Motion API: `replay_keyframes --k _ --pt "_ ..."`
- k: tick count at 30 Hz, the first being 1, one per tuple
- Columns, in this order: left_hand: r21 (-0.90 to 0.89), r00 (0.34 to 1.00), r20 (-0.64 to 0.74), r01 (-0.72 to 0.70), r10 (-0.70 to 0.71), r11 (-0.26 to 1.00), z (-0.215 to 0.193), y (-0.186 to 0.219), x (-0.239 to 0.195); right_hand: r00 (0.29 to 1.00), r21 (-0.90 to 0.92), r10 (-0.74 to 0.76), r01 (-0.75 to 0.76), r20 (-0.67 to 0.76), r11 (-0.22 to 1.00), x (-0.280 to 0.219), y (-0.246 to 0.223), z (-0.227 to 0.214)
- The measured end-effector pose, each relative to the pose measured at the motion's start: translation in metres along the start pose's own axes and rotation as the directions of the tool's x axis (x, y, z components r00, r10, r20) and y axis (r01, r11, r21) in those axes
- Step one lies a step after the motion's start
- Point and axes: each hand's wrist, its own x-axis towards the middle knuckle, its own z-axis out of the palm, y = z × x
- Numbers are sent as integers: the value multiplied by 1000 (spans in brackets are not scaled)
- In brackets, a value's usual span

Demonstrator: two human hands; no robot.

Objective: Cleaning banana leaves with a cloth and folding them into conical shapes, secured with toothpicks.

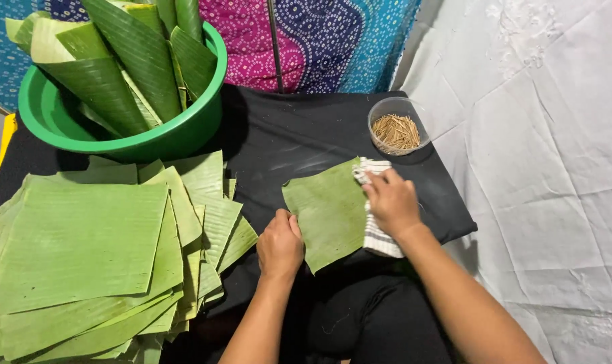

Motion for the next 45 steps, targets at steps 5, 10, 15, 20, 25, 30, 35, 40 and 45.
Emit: replay_keyframes --k 5,10,15,20,25,30,35,40,45 --pt "-30 1000 0 4 -4 1000 1 -4 -1 996 -60 40 -44 -81 997 -14 45 0" --pt "-71 998 58 23 -19 997 -8 -2 -1 985 169 95 -71 -143 983 -2 2 -38" --pt "-86 996 82 52 -45 995 -8 -2 1 946 165 -318 324 -66 931 18 -102 -4" --pt "-127 990 79 122 -113 984 -20 7 0 956 501 -269 179 113 847 10 -144 17" --pt "3 997 15 75 -75 997 -2 -1 1 956 397 -280 224 91 890 16 -128 -1" --pt "-32 998 14 68 -68 997 -1 -4 1 976 310 -212 185 53 933 30 -62 11" --pt "-38 997 35 64 -63 997 -6 1 1 999 164 -51 50 3 985 28 -7 16" --pt "-68 998 40 60 -58 996 -8 0 1 995 165 83 -72 -55 984 18 3 25" --pt "-110 998 40 52 -48 993 -11 1 4 999 335 41 -38 -1 942 1 -73 -22"
